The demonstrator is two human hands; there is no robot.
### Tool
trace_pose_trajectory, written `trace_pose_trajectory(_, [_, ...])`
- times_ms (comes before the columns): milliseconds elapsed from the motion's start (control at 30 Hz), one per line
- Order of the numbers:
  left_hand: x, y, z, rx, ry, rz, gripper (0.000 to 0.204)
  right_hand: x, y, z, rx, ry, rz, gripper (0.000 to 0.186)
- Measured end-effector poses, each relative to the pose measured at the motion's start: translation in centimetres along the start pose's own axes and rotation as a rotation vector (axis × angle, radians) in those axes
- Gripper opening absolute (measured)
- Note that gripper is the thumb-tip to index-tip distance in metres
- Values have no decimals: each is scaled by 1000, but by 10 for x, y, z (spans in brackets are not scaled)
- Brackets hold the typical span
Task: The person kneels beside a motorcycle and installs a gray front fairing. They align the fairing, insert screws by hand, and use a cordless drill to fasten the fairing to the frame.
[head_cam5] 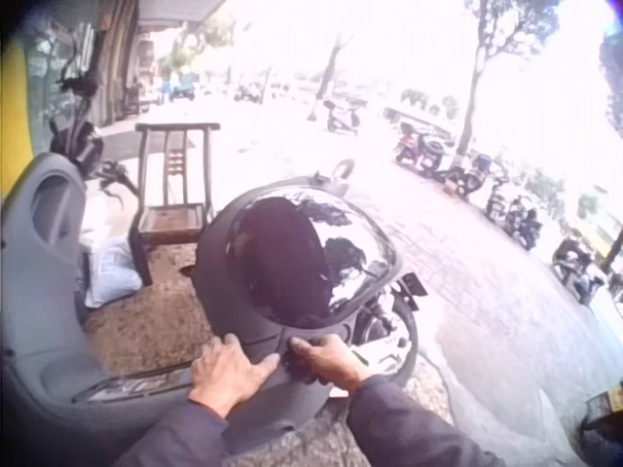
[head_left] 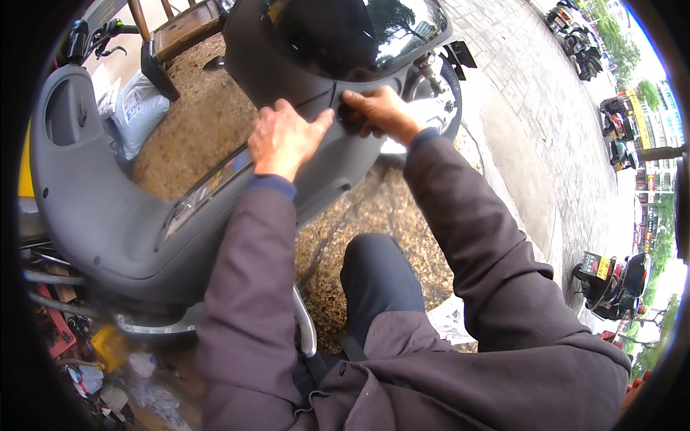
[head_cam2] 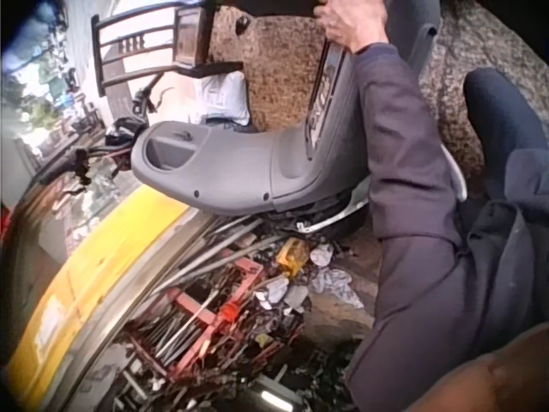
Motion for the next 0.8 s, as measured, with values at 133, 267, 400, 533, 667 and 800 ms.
trace_pose_trajectory(133, [1, -1, -2, 4, -15, -18, 90, -37, 17, 16, 185, 522, 72, 50])
trace_pose_trajectory(267, [-2, -9, -8, -1, -22, -20, 87, -63, 11, 32, 4, 1206, -294, 50])
trace_pose_trajectory(400, [-3, -13, -9, 45, -19, -75, 83, -54, -21, 4, 188, 1212, -197, 41])
trace_pose_trajectory(533, [0, -12, -5, 62, -33, -85, 83, -23, 14, -15, 238, 1039, -337, 40])
trace_pose_trajectory(667, [6, -8, 0, 130, -59, -104, 83, 20, 63, -10, 717, 628, -17, 34])
trace_pose_trajectory(800, [10, -10, 5, 203, -88, -93, 75, 53, 69, -30, 607, 324, 72, 78])
Point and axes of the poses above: each hand's wrist, its own z-axis away from the middle knuckle, its own y-axis out of the back of the hand, x = y × z, the point moved 4 cm from there along -z, towards the middle knuckle, and after that the axes turned 5 degrees about -x, right-handed, at the moved point
